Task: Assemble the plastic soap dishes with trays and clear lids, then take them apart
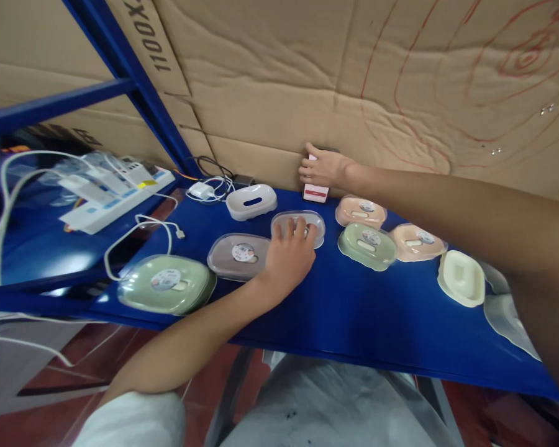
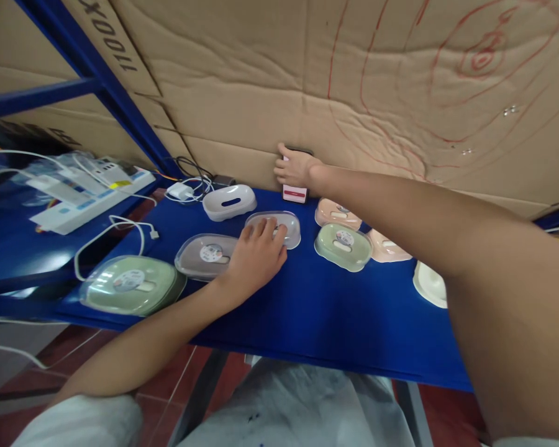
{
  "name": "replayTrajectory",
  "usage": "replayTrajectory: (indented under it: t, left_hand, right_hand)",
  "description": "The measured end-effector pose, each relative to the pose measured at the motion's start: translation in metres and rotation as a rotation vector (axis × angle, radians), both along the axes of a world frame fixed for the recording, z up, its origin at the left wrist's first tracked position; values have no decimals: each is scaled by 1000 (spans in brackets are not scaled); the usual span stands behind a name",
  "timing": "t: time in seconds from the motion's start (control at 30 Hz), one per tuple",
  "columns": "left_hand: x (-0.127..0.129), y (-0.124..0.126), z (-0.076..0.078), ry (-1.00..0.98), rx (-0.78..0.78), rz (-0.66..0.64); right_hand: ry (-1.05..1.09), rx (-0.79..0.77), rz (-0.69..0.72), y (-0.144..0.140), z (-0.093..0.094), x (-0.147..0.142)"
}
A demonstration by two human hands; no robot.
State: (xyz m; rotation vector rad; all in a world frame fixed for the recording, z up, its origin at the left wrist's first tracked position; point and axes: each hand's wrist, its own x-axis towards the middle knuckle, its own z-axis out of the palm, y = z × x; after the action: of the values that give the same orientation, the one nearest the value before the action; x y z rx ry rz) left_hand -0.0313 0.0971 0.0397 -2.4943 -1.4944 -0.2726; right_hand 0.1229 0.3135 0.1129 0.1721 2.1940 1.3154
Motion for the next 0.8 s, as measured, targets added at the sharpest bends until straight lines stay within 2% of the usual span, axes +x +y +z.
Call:
replayTrajectory:
  t: [0.23,0.43,0.8]
  left_hand:
    - [0,-1,0,2,8,3]
    - [1,-1,-1,-5,0,7]
    - [1,-2,0,2,-21,7]
  right_hand:
    - [190,-208,21,5,2,12]
    - [228,-241,45,1,5,20]
    - [359,-418,15,5,6,26]
